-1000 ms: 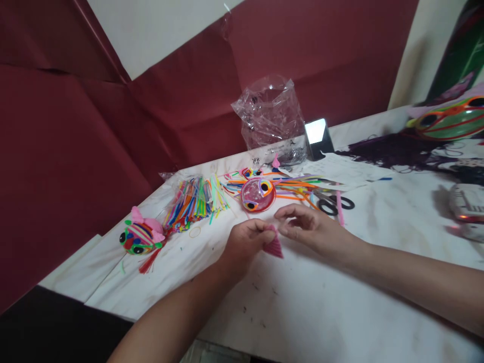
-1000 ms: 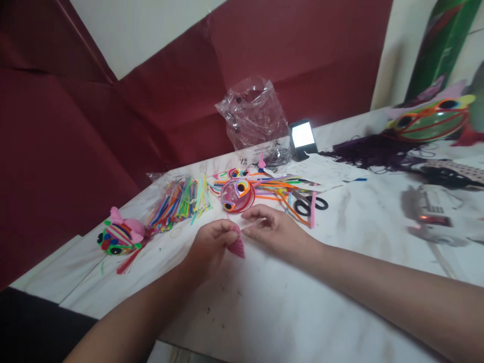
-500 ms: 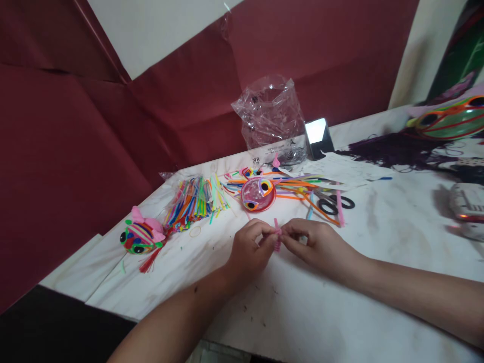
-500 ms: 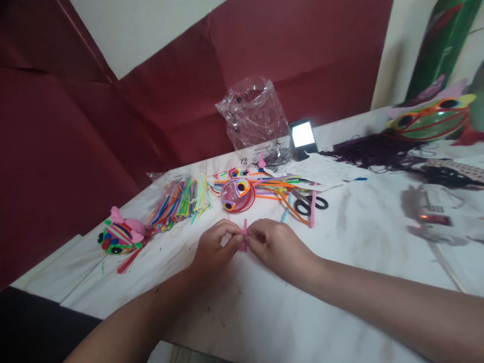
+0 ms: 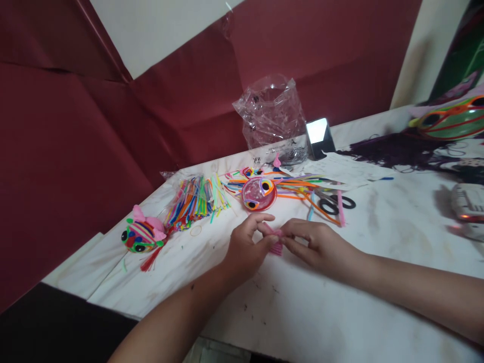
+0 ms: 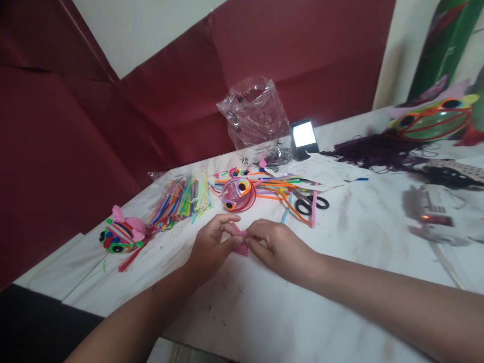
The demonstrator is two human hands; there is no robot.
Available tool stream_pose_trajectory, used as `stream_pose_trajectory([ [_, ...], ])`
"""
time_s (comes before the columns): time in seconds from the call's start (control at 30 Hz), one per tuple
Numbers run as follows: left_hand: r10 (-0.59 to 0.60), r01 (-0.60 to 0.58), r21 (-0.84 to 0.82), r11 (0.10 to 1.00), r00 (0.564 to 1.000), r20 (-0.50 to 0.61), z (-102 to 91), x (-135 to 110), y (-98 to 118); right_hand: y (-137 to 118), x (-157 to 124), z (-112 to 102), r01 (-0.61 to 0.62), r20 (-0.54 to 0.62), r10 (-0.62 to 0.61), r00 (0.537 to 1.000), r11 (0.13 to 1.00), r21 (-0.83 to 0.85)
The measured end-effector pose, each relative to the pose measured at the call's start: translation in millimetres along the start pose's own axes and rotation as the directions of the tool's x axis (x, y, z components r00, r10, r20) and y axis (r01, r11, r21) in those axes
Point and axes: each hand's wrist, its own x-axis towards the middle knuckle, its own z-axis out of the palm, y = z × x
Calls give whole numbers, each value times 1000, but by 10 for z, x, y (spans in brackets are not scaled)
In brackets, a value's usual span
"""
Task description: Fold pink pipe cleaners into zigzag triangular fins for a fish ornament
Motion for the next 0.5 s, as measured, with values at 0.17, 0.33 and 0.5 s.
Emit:
stream_pose_trajectory([
  [0.17, 1, -1, -25, 1000, 1000, 10, -4, -7, 33, 9, -9, -15, 10, 17, -12, 1000, 998, 63],
  [0.33, -125, 110, -301, 947, 992, -30, 43, 28, 0, 19, 30, -34, -171, 26, 169, 985, 962, 214],
  [0.5, -282, 288, -490, 823, 955, 88, 62, 72, -32, 53, 66, -52, -224, 32, 225, 974, 927, 301],
])
